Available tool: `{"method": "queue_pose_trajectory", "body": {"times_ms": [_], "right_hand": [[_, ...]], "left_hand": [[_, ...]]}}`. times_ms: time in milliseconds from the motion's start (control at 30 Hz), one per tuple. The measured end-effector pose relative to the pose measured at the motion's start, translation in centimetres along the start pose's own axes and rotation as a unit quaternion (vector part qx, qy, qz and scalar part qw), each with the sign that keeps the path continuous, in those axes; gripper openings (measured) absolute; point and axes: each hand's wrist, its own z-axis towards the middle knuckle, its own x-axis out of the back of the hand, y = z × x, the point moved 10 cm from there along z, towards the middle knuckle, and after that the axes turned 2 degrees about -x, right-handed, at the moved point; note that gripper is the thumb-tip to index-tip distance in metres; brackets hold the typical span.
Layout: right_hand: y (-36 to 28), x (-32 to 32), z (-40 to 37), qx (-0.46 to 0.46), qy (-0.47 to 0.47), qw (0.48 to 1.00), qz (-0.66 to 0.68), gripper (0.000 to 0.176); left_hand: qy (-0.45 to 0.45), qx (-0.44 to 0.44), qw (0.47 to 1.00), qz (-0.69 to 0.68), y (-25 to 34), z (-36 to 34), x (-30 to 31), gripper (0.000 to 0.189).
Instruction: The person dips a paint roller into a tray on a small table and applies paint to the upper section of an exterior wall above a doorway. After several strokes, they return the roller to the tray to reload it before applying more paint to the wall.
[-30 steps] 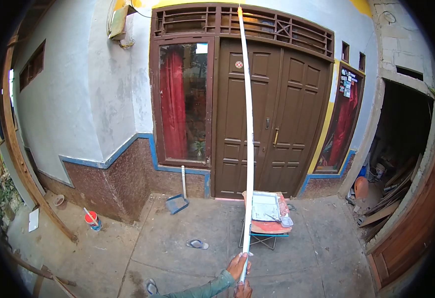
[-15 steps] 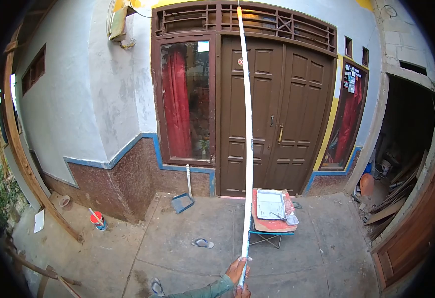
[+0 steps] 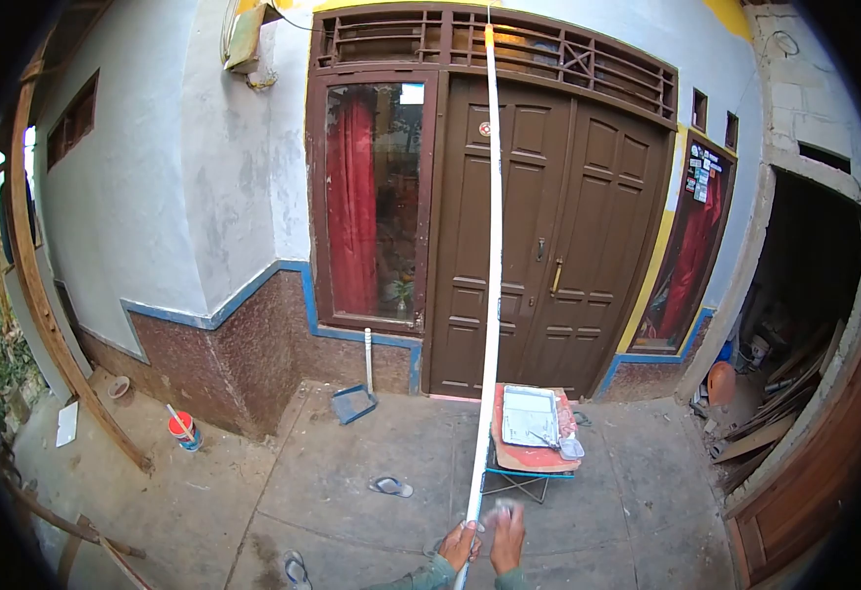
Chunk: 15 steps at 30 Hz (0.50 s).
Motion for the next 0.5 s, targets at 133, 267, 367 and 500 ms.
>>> {"method": "queue_pose_trajectory", "body": {"times_ms": [133,267,367,500], "right_hand": [[-6.1,-5.2,8.3,0.018,-0.055,0.995,0.082,0.045],[-10.2,-7.6,12.3,-0.066,-0.084,0.967,0.230,0.049],[-13.0,-7.6,14.7,0.012,-0.082,0.978,0.192,0.052],[-16.3,-7.5,17.8,0.045,-0.077,0.976,0.200,0.051]], "left_hand": [[0.005,-0.008,1.000,0.000,0.8,1.6,-1.3,0.036],[0.017,-0.039,0.999,0.024,5.1,3.4,-1.5,0.034],[0.022,-0.048,0.997,0.057,8.0,4.9,-1.5,0.037],[0.014,-0.079,0.996,0.047,12.6,6.7,-3.1,0.032]]}}
